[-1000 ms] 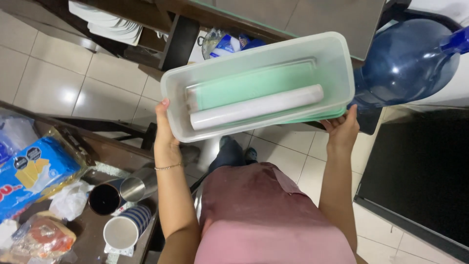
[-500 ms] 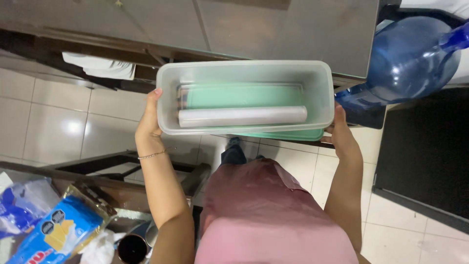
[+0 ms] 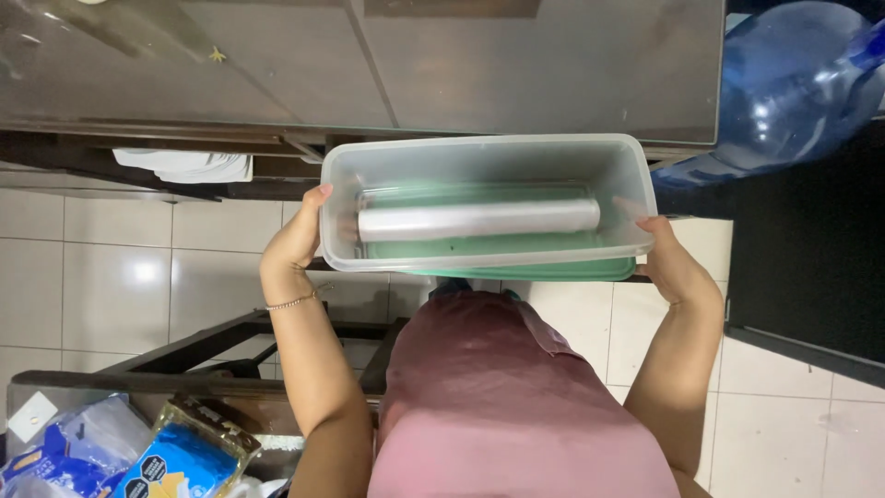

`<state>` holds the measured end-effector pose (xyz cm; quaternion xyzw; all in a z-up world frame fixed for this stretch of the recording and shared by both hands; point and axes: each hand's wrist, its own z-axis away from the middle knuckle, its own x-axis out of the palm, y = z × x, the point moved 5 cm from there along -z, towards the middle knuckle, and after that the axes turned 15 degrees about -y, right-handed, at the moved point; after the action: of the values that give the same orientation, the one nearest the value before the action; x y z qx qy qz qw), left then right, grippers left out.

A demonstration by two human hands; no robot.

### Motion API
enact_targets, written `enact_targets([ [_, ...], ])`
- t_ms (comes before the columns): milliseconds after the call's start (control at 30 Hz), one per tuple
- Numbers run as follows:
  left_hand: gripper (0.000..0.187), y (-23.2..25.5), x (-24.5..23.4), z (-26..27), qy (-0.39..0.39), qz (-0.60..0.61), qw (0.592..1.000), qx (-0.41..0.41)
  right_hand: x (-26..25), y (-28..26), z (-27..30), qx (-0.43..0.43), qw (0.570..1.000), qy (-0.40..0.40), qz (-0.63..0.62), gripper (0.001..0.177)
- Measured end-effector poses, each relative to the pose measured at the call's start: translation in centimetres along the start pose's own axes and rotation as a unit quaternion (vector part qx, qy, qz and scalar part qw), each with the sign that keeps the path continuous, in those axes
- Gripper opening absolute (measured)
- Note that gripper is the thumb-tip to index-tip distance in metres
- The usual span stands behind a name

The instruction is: Organizing various food items, containers, and mugs by moving them from a dining table to storage drawers and cabinets.

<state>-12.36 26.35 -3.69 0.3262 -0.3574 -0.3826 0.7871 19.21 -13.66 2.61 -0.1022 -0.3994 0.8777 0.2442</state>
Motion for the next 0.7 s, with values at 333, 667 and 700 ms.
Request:
enact_targets([
  [333, 0.085, -0.5, 0.0, -0.1, -0.017, -0.006, 1.0, 0.024, 0.9, -0.4, -0.2, -0.002, 1.0, 0.005, 0.008, 0.071],
  [667, 0.09, -5.2, -1.2, -2.5, 0.035, -0.023, 0.998, -0.044, 0.5, 1.5, -2.0, 0.05, 0.996, 0.019, 0.069, 0.068],
  [700, 0.093, -5.4, -0.7, -2.7, -0.001, 0.002, 1.0, 0.002, 0.4, 1.5, -1.9, 0.061, 0.995, 0.025, 0.075, 0.066],
])
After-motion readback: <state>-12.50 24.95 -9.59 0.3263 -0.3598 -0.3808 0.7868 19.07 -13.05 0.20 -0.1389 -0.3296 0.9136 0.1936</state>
